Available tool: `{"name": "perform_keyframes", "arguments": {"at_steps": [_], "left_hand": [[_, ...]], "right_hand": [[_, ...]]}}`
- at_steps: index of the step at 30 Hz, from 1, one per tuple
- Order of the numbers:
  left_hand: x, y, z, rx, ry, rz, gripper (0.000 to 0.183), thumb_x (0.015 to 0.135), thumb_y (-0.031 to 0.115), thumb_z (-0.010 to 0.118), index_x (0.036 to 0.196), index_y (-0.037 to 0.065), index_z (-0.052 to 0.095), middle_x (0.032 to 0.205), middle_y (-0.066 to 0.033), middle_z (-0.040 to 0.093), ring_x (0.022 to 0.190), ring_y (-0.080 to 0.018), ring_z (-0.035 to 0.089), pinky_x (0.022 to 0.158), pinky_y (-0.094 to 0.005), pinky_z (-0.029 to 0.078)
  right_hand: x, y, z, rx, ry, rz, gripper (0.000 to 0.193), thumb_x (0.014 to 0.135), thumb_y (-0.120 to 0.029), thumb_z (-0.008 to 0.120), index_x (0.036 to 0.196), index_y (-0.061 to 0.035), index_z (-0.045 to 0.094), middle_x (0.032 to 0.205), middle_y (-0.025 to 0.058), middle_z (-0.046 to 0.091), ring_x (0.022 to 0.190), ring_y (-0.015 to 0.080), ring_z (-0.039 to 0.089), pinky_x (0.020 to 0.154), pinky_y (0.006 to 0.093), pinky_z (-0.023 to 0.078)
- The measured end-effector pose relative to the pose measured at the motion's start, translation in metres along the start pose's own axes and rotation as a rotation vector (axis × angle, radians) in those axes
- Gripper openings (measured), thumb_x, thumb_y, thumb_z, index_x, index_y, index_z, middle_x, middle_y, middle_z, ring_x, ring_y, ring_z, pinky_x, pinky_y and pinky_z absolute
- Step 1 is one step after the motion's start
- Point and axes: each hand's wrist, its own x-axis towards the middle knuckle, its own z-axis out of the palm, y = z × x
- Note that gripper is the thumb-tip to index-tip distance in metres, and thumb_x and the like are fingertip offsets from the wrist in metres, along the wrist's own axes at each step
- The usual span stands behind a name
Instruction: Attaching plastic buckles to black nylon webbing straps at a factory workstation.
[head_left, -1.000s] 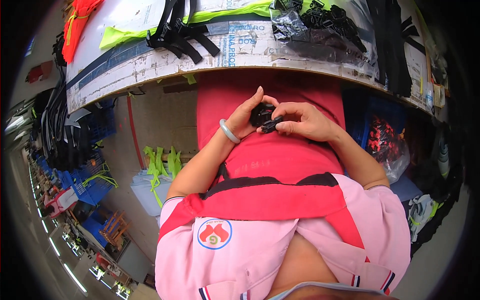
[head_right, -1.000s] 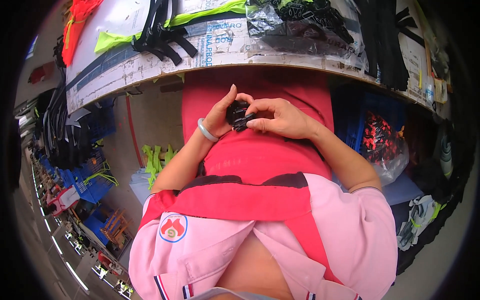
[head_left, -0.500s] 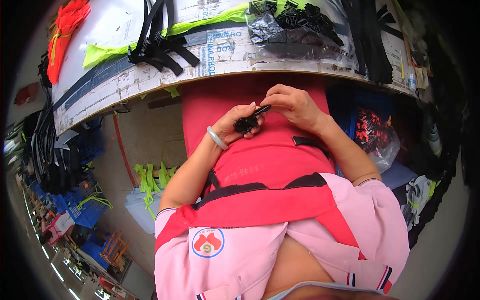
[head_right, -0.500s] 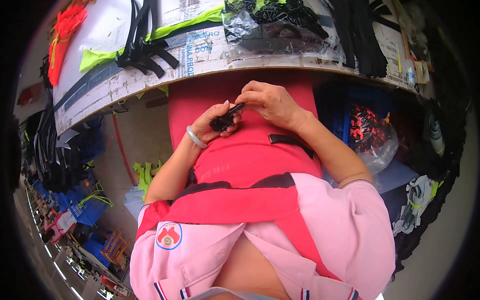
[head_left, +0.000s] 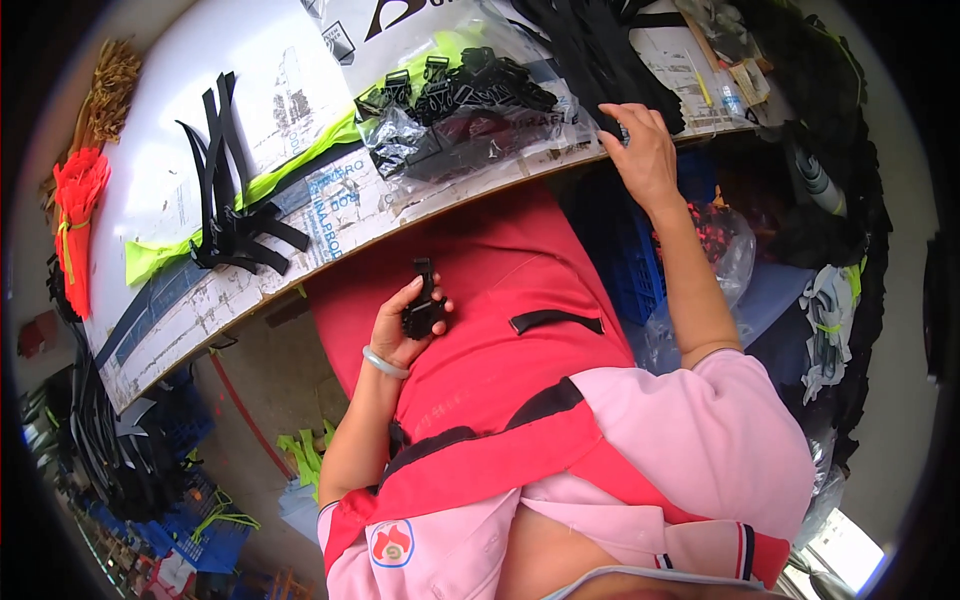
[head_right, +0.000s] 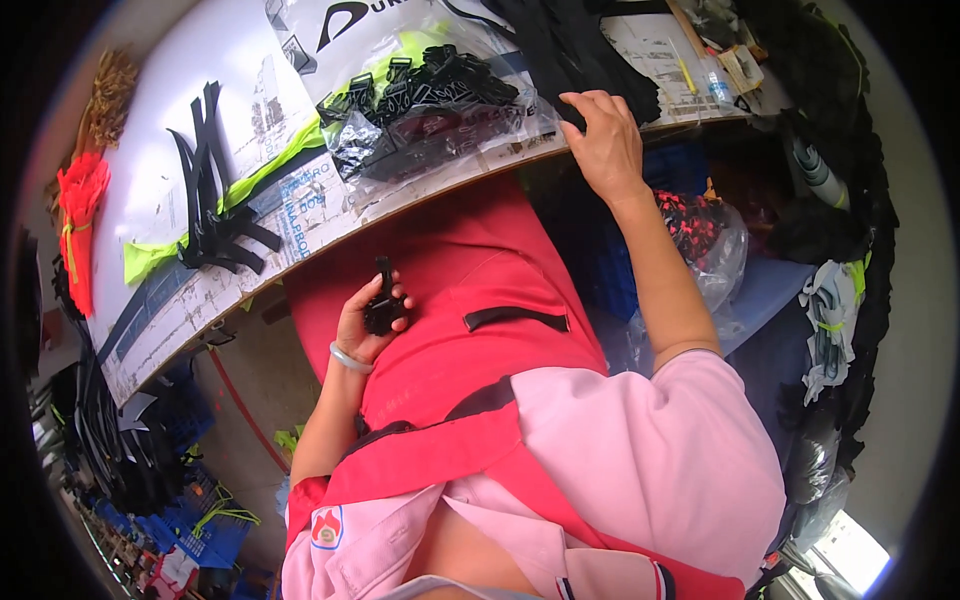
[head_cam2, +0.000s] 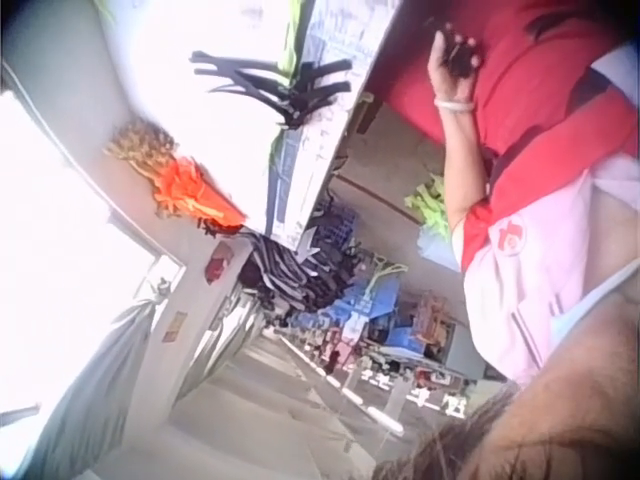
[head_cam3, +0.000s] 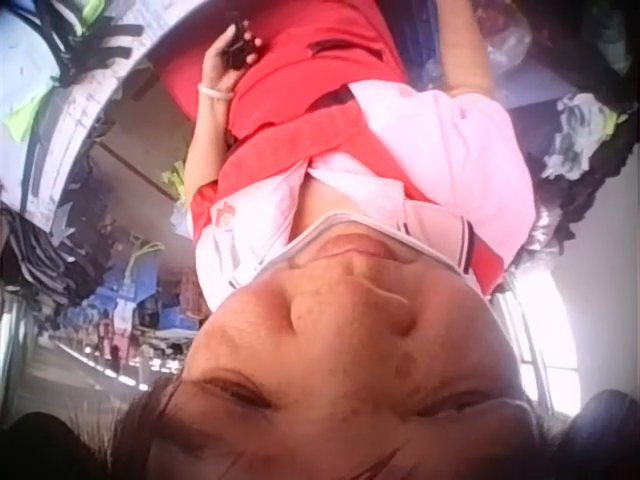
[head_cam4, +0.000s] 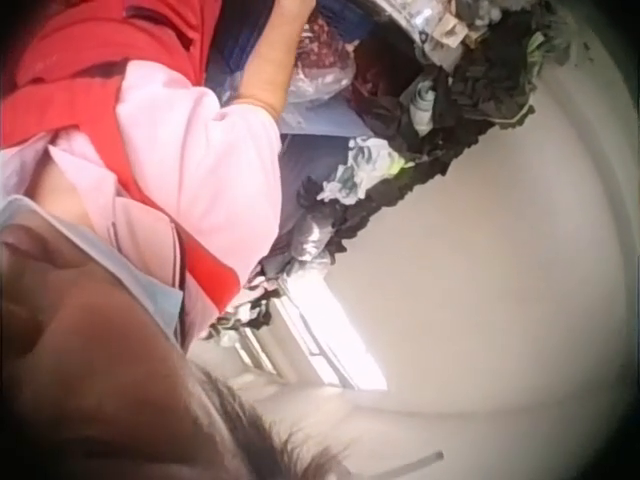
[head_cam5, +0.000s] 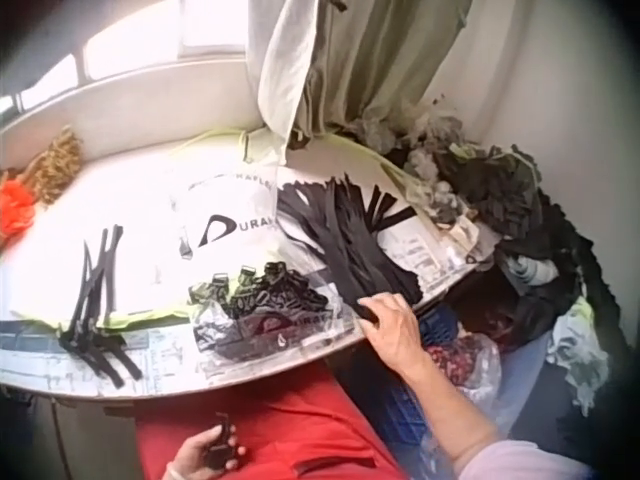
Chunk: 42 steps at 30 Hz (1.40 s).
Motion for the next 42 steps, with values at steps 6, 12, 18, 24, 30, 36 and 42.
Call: {"name": "perform_keyframes", "arguments": {"at_steps": [6,12,18,24,30,36,42], "left_hand": [[0.001,0.000,-0.005,-0.008,-0.087,-0.081,0.025,0.094,0.022,0.055,0.110,0.003,0.054,0.081,-0.0067,0.056,0.081,-0.0237,0.057,0.047,-0.0262,0.046],[0.009,0.003,0.004,-0.043,-0.104,-0.056,0.027,0.094,0.021,0.055,0.112,0.001,0.053,0.091,-0.0082,0.054,0.076,-0.0213,0.056,0.046,-0.0253,0.045],[0.018,0.004,0.015,-0.049,-0.144,-0.010,0.028,0.095,0.023,0.054,0.113,0.002,0.054,0.095,-0.0087,0.057,0.086,-0.0244,0.060,0.056,-0.0310,0.054],[0.017,0.001,-0.002,-0.021,-0.003,0.000,0.028,0.094,0.025,0.055,0.112,0.003,0.056,0.098,-0.0091,0.060,0.088,-0.0245,0.062,0.060,-0.0326,0.054],[0.013,0.005,-0.011,0.078,-0.167,-0.011,0.027,0.094,0.025,0.056,0.108,0.002,0.055,0.091,-0.0082,0.059,0.076,-0.0195,0.059,0.053,-0.0274,0.048],[0.007,0.002,0.022,0.012,0.120,0.094,0.026,0.093,0.024,0.056,0.106,0.001,0.057,0.093,-0.0079,0.060,0.074,-0.0179,0.058,0.052,-0.0240,0.046],[0.013,0.001,-0.001,0.283,0.028,0.046,0.025,0.091,0.024,0.060,0.101,0.001,0.060,0.082,-0.0103,0.062,0.066,-0.0143,0.058,0.047,-0.0215,0.043]], "right_hand": [[-0.012,0.032,0.026,0.042,-0.025,0.156,0.022,0.082,-0.018,0.067,0.100,-0.0071,0.068,0.095,0.0089,0.065,0.089,0.0287,0.061,0.079,0.0367,0.048],[-0.007,0.023,0.013,1.315,-0.015,0.706,0.018,0.091,-0.019,0.063,0.098,-0.0020,0.066,0.080,0.0018,0.063,0.065,0.0058,0.059,0.055,0.0189,0.045],[-0.057,-0.100,0.020,1.360,-0.668,0.593,0.015,0.091,-0.014,0.062,0.100,-0.0018,0.063,0.083,0.0023,0.064,0.069,0.0080,0.061,0.057,0.0203,0.047],[-0.095,-0.127,0.052,1.298,-0.792,0.630,0.018,0.091,-0.018,0.063,0.098,-0.0019,0.065,0.079,-0.0003,0.063,0.066,0.0052,0.056,0.058,0.0189,0.045],[-0.094,-0.128,0.059,1.238,-0.882,0.643,0.021,0.092,-0.022,0.061,0.098,-0.0016,0.065,0.079,0.0007,0.063,0.063,0.0053,0.056,0.056,0.0189,0.045],[-0.097,-0.130,0.057,1.243,-0.902,0.617,0.022,0.093,-0.023,0.060,0.095,-0.0014,0.065,0.078,0.0016,0.063,0.061,0.0050,0.056,0.054,0.0191,0.045],[-0.099,-0.128,0.061,1.207,-0.889,0.586,0.022,0.093,-0.023,0.061,0.093,-0.0012,0.064,0.077,0.0010,0.063,0.059,0.0050,0.055,0.053,0.0193,0.045]]}}
